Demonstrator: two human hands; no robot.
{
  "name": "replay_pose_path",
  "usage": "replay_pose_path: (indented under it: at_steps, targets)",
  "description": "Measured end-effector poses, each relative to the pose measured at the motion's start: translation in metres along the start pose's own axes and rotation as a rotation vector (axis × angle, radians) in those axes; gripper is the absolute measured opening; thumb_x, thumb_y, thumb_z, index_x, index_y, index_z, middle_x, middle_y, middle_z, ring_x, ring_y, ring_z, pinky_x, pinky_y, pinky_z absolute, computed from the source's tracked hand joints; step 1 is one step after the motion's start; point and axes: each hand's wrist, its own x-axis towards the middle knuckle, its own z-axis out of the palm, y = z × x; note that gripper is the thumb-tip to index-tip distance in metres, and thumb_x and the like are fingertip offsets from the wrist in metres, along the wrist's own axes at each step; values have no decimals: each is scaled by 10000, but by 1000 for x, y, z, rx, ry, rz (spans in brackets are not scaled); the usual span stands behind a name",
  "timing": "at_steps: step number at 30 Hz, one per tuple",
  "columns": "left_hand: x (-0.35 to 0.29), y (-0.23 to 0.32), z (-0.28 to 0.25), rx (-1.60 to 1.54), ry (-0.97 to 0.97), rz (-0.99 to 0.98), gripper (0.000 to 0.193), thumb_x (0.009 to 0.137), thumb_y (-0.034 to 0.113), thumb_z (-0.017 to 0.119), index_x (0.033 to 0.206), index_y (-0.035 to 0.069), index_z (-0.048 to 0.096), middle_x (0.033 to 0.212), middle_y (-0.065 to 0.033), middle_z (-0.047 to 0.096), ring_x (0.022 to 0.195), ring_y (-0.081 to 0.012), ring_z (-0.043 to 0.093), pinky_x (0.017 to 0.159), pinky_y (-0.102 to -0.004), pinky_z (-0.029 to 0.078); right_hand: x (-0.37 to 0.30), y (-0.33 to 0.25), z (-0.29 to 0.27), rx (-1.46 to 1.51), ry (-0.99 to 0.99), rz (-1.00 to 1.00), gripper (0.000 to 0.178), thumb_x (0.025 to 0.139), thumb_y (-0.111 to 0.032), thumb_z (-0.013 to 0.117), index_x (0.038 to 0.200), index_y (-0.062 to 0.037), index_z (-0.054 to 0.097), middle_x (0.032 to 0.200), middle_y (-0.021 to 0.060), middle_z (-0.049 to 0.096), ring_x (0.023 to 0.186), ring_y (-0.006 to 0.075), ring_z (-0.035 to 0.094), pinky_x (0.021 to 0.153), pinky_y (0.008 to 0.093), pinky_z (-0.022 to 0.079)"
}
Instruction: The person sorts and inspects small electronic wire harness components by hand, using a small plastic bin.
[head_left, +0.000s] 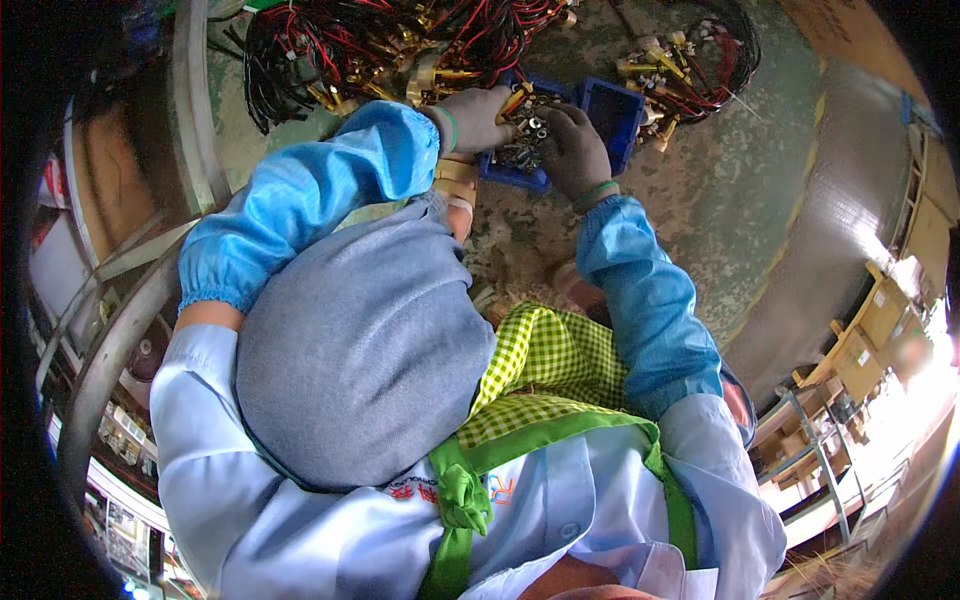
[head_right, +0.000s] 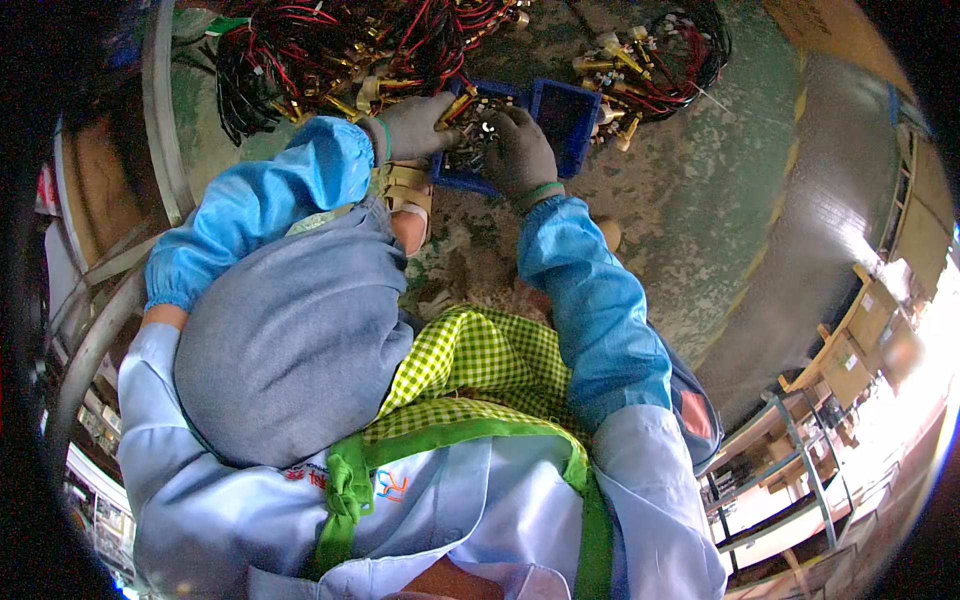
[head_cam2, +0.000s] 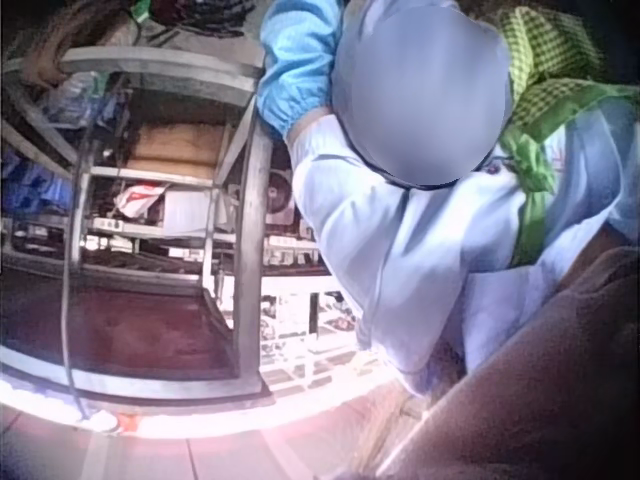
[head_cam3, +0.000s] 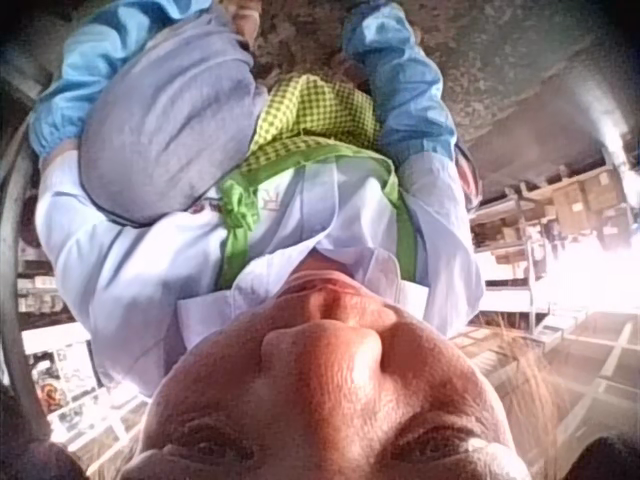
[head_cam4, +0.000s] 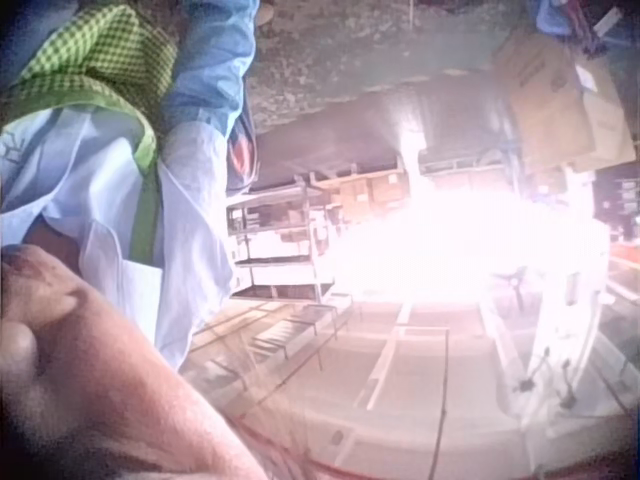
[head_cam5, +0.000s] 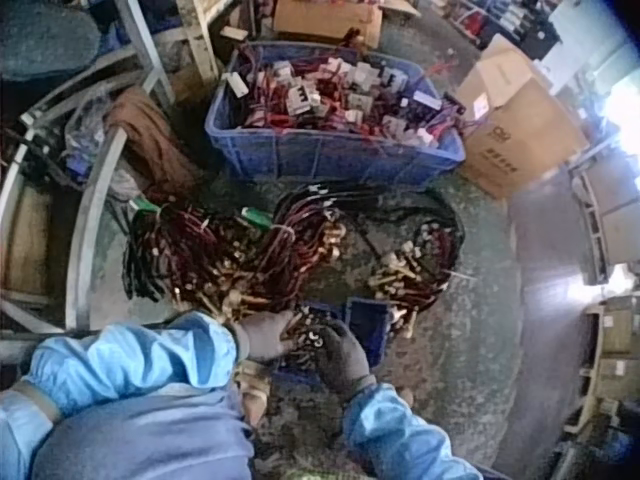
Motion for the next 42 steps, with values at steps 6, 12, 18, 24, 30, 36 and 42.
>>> replay_pose_path:
  at_steps: [6, 12, 18, 24, 30, 36, 42]
  targets:
    - [2, 1, 10, -39, 34, 25, 541, 790, 325, 641, 1130, -33, 420, 1019, -235, 576, 982, -380, 554, 829, -441, 434, 0, -8, 8, 100, -91, 71, 320, 763, -113, 556, 1077, -64, 598, 1071, 177, 569, 952, 355, 573, 811, 411, 484]
    - [-2, 8, 7, -38, 27, 5, 549, 786, 304, 653, 1147, -30, 409, 1075, -240, 555, 1031, -377, 530, 844, -435, 432, -9, -7, 10, 53, 13, 67, 289, 780, -139, 565, 1057, -62, 600, 1040, 174, 579, 940, 360, 574, 813, 418, 479]
    - [-10, 8, 5, 196, 45, 25, 536, 831, 278, 610, 1255, 41, 382, 1161, -199, 513, 991, -385, 547, 869, -451, 437, 23, -5, -16, 157, 130, 90, 334, 815, -228, 608, 1099, -56, 577, 1035, 168, 594, 905, 350, 595, 795, 400, 492]
    - [-10, 12, 1, 510, 45, 41, 503, 818, 205, 584, 1272, 97, 398, 1075, -185, 510, 907, -347, 585, 724, -449, 503, 33, -5, -18, 147, -261, 270, 359, 787, -288, 656, 1072, -77, 598, 1081, 168, 580, 938, 352, 588, 803, 409, 489]
    - [-12, 14, 2, 556, 22, 40, 517, 780, 125, 581, 1269, 94, 419, 1073, -184, 504, 882, -336, 595, 687, -435, 514, 11, 2, -24, 111, -149, -116, 280, 768, -158, 630, 1036, -76, 626, 1240, 164, 491, 1071, 334, 529, 859, 406, 476]
    - [-13, 18, 1, 572, 16, 30, 508, 771, 97, 574, 1259, 86, 433, 1069, -181, 511, 882, -338, 596, 691, -439, 513, 18, -4, -20, 95, -103, -12, 307, 728, -38, 571, 1027, -73, 629, 1261, 156, 479, 1081, 331, 523, 879, 392, 472]
    - [-9, 16, 1, 548, 27, 62, 504, 767, 84, 572, 1252, 70, 436, 1087, -183, 510, 882, -337, 594, 687, -428, 515, 19, -3, -21, 4, 76, 75, 290, 715, -23, 571, 993, -65, 639, 1245, 143, 500, 1026, 323, 556, 874, 377, 477]
